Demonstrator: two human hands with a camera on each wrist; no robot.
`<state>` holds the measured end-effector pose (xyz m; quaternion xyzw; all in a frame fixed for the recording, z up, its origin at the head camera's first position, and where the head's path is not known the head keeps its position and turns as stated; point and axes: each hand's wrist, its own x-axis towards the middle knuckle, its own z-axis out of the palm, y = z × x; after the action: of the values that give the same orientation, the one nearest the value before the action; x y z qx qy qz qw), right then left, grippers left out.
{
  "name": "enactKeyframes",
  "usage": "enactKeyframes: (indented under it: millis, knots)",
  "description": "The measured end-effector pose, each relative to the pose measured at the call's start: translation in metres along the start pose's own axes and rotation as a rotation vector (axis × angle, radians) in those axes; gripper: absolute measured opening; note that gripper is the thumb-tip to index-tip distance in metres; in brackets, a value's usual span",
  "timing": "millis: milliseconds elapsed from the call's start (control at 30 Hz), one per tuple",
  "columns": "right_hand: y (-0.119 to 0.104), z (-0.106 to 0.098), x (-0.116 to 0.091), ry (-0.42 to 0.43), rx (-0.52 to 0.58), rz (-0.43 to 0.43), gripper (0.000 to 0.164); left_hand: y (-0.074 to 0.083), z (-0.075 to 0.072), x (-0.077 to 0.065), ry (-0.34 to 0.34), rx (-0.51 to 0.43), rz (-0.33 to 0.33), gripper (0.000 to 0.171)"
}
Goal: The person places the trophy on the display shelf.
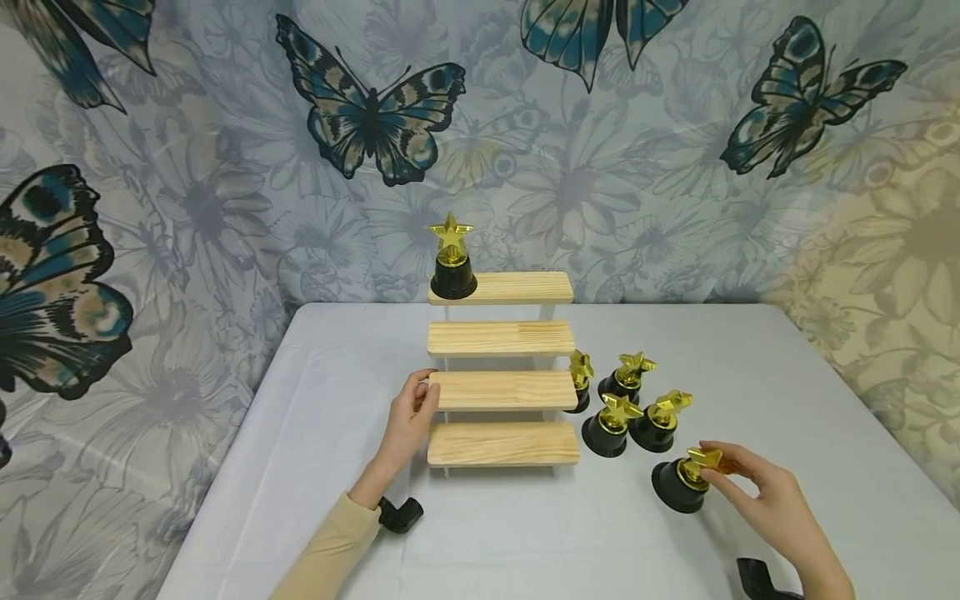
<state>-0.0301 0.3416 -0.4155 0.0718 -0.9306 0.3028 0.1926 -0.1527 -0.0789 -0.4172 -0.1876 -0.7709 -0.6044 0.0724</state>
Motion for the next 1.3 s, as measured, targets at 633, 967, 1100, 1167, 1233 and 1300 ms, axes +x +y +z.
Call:
enactKeyframes:
  millis: [633,967,1100,1167,1233,1300]
  knots:
    - [-0.019,-0.002,0.016,0.005,-0.049,-0.076,0.035,-0.002,-0.001,0.000,-0.007,0.008,0.006,0.029]
    - [-0.044,-0.015,0.038,0.050,-0.052,-0.275,0.051,-0.001,-0.001,0.000,0.002,0.010,0.010,0.030]
    - [-0.053,-0.019,0.048,0.044,-0.037,-0.312,0.052,-0.001,-0.002,0.001,-0.003,0.009,0.012,0.029]
    - [-0.058,-0.021,0.053,0.039,-0.026,-0.339,0.054,-0.001,-0.002,0.001,-0.006,0.006,0.013,0.029]
    - [-0.062,-0.022,0.059,0.037,-0.013,-0.365,0.056,-0.001,-0.002,0.001,-0.009,0.005,0.011,0.030]
    - [-0.066,-0.024,0.065,0.034,0.004,-0.385,0.057,-0.001,-0.002,0.001,-0.012,0.006,0.006,0.030]
